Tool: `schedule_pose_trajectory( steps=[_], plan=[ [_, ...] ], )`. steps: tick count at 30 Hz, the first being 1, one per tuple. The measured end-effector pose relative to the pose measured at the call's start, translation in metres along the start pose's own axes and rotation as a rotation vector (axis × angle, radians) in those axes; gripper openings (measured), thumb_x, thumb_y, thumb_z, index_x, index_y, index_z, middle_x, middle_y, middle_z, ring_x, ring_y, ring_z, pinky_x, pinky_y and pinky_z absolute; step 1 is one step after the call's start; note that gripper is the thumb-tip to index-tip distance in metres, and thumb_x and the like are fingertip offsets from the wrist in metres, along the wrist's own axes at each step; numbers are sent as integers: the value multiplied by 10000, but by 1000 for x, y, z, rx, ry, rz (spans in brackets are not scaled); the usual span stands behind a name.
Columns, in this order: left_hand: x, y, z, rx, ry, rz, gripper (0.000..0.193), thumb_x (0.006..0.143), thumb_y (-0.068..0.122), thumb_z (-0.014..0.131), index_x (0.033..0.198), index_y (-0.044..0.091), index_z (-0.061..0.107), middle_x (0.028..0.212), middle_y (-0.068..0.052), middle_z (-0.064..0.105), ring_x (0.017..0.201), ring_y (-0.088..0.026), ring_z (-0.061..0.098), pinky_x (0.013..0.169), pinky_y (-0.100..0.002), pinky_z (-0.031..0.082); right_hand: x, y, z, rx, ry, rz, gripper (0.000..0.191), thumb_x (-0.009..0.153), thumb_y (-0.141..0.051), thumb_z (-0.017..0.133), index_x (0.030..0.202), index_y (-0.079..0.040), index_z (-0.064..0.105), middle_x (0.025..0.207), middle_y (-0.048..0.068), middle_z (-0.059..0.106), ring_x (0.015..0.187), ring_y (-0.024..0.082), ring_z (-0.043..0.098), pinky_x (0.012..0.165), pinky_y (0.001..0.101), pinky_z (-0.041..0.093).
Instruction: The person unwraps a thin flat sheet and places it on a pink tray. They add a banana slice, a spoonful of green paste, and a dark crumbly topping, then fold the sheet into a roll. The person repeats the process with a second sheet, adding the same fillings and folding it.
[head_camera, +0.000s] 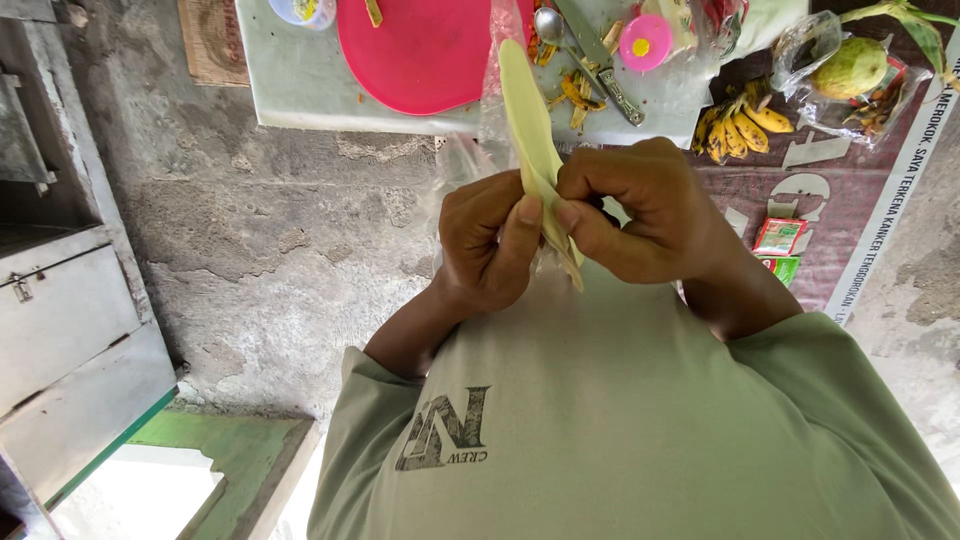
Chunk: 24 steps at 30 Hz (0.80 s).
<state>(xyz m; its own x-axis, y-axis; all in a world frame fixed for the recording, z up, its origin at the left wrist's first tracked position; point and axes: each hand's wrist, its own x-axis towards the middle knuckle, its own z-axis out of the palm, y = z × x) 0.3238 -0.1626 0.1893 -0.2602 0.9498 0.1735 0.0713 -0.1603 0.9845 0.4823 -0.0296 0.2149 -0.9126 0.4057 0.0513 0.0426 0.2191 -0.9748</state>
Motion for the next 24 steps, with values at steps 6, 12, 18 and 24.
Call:
schedule_pose_trajectory(
  steps=[6,12,18,24],
  plan=[
    [5,-2,2,-104,100,-6,316,1119,187,462,949,-29,619,772,-94,625,640,-154,597,566,-304,463,4,11,7,342,33,51,209,1072,-135,559,895,-25,576,692,-5,581,585,41,485,537,236,399],
    [3,5,5,55,38,38,286,1099,148,474,926,-25,623,736,-97,599,588,-181,587,555,-319,443,-13,5,13,465,85,134,248,1111,-177,523,919,-27,571,680,-13,577,569,40,498,517,247,374],
    [1,7,4,200,-56,221,210,1051,88,495,897,-22,585,746,-129,552,613,-277,563,569,-367,447,-17,-24,15,-113,138,32,258,1153,-183,554,955,-18,551,711,58,551,600,160,543,561,324,395],
    [-4,10,1,166,-142,212,167,1041,72,513,948,-38,599,802,-152,580,640,-292,603,603,-375,479,-28,-39,11,-143,79,-8,263,1041,-198,638,894,-22,510,634,86,500,490,219,500,491,354,373]
  ],
)
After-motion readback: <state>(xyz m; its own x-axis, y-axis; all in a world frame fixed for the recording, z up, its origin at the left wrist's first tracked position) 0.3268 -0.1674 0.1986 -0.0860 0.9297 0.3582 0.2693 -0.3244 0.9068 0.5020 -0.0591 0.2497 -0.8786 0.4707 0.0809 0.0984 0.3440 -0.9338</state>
